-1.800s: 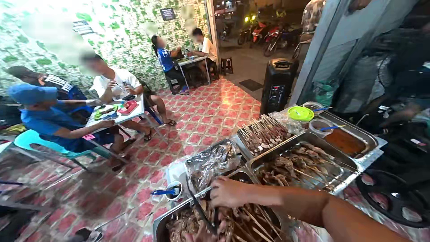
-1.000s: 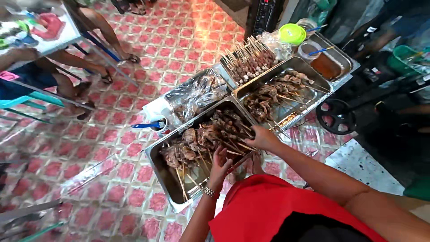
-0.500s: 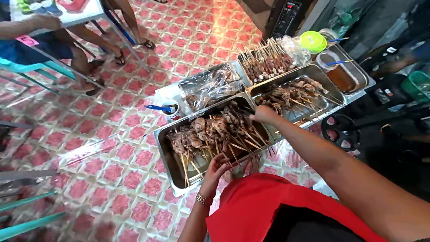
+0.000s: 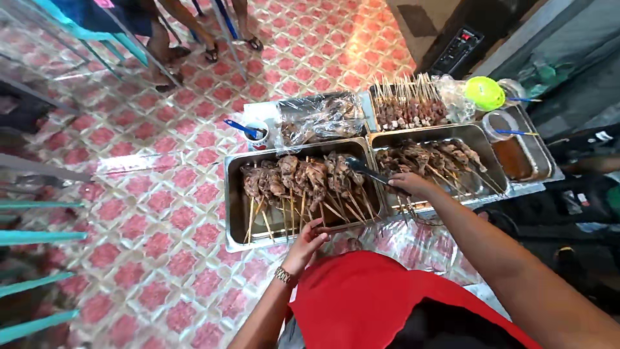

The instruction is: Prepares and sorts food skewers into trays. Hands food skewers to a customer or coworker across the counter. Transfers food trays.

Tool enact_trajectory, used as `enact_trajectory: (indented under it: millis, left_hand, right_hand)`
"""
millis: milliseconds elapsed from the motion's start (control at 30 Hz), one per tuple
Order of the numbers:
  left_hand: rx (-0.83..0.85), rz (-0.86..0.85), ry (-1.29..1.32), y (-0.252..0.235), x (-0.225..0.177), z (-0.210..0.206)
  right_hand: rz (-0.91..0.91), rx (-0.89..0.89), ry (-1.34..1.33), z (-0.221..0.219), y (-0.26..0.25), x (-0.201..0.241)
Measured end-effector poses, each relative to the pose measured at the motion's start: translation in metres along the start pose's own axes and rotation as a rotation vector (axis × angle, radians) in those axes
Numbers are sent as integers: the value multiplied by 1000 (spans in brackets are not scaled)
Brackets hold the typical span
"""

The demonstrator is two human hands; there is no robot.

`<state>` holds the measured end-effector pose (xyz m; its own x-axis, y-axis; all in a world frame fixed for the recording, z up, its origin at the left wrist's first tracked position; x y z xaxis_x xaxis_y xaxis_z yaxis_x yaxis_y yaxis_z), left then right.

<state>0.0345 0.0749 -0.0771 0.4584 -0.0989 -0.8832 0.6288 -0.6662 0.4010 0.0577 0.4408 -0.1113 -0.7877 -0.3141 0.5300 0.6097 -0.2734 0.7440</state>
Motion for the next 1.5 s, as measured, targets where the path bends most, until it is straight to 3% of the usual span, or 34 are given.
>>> enact_trajectory:
  millis: [133,333,500,667,867,1033,1267,1400,1500]
  left_hand:
    - [-81,46,-34,3,17,-33]
    - [-353,61,75,51,58,-70]
    - [-397,98,156,83,88,-94]
    - [-439,104,149,97,88,-82]
    - [-488,84,110,120,90,-56]
    - [-535,135,137,141,105,-59]
    - [-639,116,177,138,111,-90]
    - [-636,74,206,103,99,-135]
    - [-666,53,230,84,86,-163]
  right_hand:
    - [7,81,79,-17,-31,4]
    - [-29,238,-89,-22,-4,3]
    - [-69,339,-77,-15,18,-15]
    - [-83,340,-90,-33,31,-15]
    - [34,171,-69,-38,34,5]
    - [1,170,-43,-54,10,11]
    - [-30,284,-1,-74,-15,42]
    - [49,360,16,-28,-15,39]
    - [114,434,124,-34,-16,43]
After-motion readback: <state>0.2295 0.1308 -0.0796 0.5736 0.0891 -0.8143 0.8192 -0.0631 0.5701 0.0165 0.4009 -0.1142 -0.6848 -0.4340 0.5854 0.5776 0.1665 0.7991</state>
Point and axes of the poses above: each hand's wrist, its own y-axis away from the middle knuckle, its own z-axis out of the back of the hand, x = y × z, the point moved 9 cm from there along -y, towards the middle knuckle, and after that the axes turned 7 degrees about -z, right-handed, at the moved point
